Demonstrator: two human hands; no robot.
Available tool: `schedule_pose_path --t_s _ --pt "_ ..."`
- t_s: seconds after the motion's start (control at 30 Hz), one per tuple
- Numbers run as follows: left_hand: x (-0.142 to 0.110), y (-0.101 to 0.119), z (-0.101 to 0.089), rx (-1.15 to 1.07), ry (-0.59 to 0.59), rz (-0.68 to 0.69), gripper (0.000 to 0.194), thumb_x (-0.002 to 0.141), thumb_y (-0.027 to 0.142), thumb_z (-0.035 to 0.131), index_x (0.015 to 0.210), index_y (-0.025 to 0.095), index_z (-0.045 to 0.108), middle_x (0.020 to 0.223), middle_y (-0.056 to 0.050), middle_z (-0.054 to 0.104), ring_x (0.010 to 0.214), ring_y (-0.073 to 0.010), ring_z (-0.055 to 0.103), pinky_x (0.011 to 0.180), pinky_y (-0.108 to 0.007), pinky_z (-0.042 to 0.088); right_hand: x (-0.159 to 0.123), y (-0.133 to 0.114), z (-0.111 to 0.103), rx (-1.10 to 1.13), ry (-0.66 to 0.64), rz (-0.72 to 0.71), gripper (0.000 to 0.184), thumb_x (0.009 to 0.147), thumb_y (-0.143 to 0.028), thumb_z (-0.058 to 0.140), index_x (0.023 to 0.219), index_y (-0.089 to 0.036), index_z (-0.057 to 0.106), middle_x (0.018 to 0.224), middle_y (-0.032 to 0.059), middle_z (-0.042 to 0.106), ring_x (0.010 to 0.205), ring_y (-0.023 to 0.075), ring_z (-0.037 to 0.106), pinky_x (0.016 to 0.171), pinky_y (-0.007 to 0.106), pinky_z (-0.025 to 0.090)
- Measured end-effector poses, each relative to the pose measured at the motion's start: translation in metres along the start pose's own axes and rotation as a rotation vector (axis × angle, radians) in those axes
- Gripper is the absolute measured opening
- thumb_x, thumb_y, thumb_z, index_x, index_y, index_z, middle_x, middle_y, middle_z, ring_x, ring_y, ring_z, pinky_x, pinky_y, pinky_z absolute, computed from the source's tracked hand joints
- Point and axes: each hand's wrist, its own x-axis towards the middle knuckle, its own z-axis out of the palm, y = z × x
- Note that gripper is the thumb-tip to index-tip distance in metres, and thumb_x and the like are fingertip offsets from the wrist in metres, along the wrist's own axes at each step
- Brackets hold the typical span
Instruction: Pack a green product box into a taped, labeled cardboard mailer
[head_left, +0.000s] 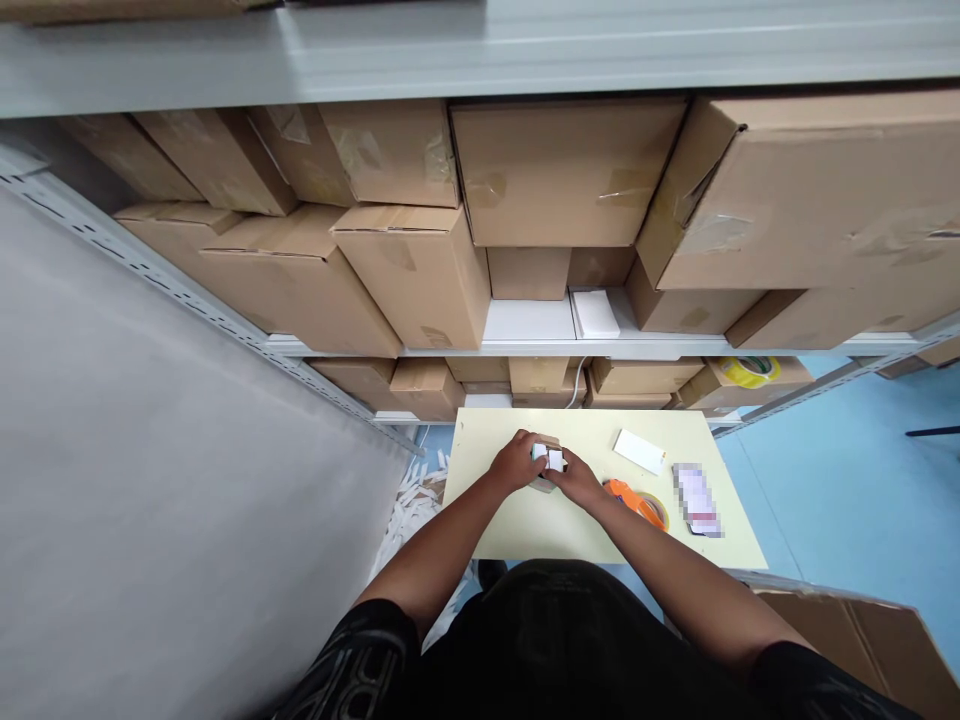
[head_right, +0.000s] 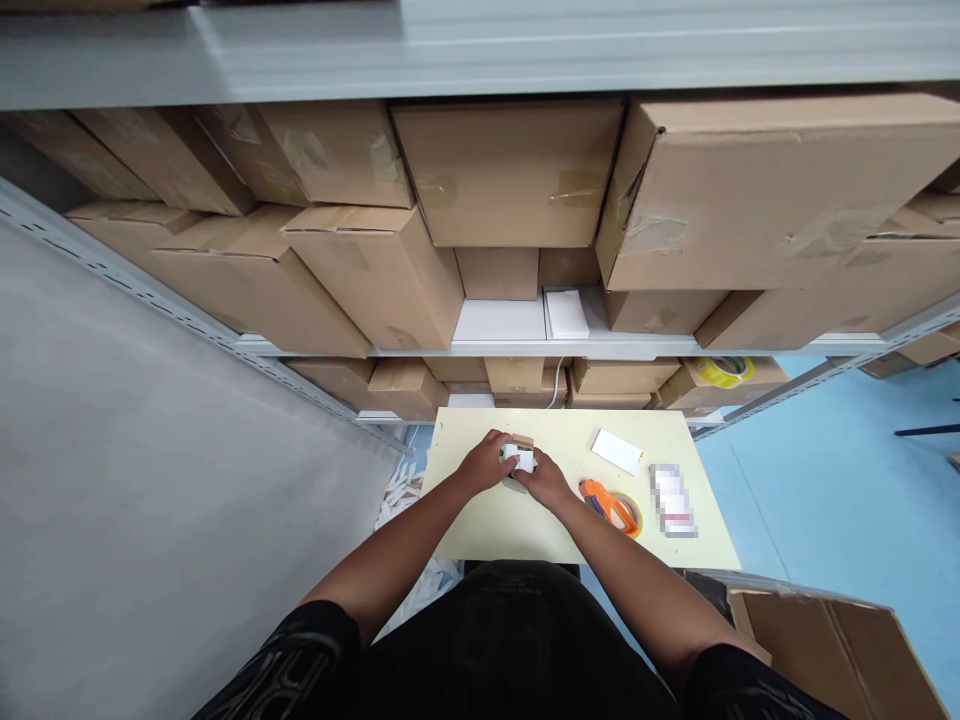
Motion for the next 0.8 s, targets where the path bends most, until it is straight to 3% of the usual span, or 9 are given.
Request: schedule_pose_path --t_s 0.1,0.2,0.37,0.43,0.57,0.7,0.8 --pt "0.001 0.005 0.000 0.014 -0.054 -0.116 0.038 0.082 0.042 0.069 0.115 0.023 0.068 0.124 -0.008 0.066 0.095 -0.0241 0.067 0.082 -0.034 0.054 -0.002 -0.001 0.003 -0.068 0.012 -0.019 0.041 0.076 -0.026 0.070 0.117 -0.021 0.067 0.108 0.0054 0.075 0.096 0.0245 0.070 0.079 0.032 0.053" --pt "0.007 0.014 0.001 0.066 -0.064 -0.178 0.040 0.076 0.039 0.072 0.112 0.023 0.069 0.120 -0.008 0.069 0.096 -0.0256 0.068 0.081 -0.033 0.053 -0.003 0.000 0.007 -0.179 0.095 0.059 0.043 0.078 -0.033 0.070 0.118 -0.018 0.067 0.116 0.0120 0.070 0.099 0.0273 0.069 0.081 0.035 0.054" --pt "0.008 0.022 -0.007 0.055 -0.086 -0.150 0.033 0.082 0.035 0.066 0.112 0.022 0.072 0.107 -0.011 0.076 0.101 -0.0303 0.070 0.086 -0.037 0.054 -0.001 -0.001 0.009 -0.256 0.133 0.071 0.038 0.079 -0.035 0.068 0.112 -0.016 0.069 0.110 0.0154 0.071 0.097 0.0311 0.069 0.079 0.038 0.053" --pt "0.003 0.019 -0.014 0.000 -0.079 -0.119 0.036 0.086 0.031 0.060 0.119 0.022 0.071 0.114 -0.011 0.076 0.106 -0.0304 0.070 0.090 -0.038 0.053 -0.001 0.000 0.004 -0.181 0.128 0.066 0.036 0.080 -0.034 0.065 0.112 -0.019 0.070 0.108 0.0114 0.073 0.094 0.0281 0.069 0.079 0.037 0.053" --pt "-0.012 0.004 -0.020 -0.150 0.008 -0.087 0.043 0.091 0.023 0.049 0.130 0.022 0.067 0.128 -0.008 0.074 0.117 -0.0270 0.067 0.102 -0.037 0.051 -0.002 0.011 -0.005 0.178 0.034 0.127 0.039 0.083 -0.033 0.055 0.118 -0.023 0.069 0.101 0.0052 0.074 0.085 0.0210 0.071 0.073 0.032 0.056" --pt "-0.025 -0.015 -0.005 -0.282 0.037 -0.154 0.045 0.093 0.020 0.046 0.134 0.023 0.065 0.122 -0.005 0.075 0.107 -0.0226 0.070 0.097 -0.035 0.054 -0.001 0.026 -0.005 0.364 0.006 0.173 0.036 0.077 -0.030 0.054 0.107 -0.019 0.071 0.090 0.0049 0.073 0.079 0.0201 0.069 0.072 0.032 0.058" --pt "-0.030 -0.023 0.010 -0.311 0.087 -0.204 0.051 0.094 0.020 0.049 0.145 0.021 0.054 0.133 -0.009 0.067 0.102 -0.0194 0.069 0.094 -0.034 0.055 0.001 0.034 -0.001 0.424 0.035 0.194 0.048 0.076 -0.031 0.055 0.121 -0.019 0.067 0.102 0.0068 0.074 0.086 0.0205 0.069 0.076 0.033 0.060"
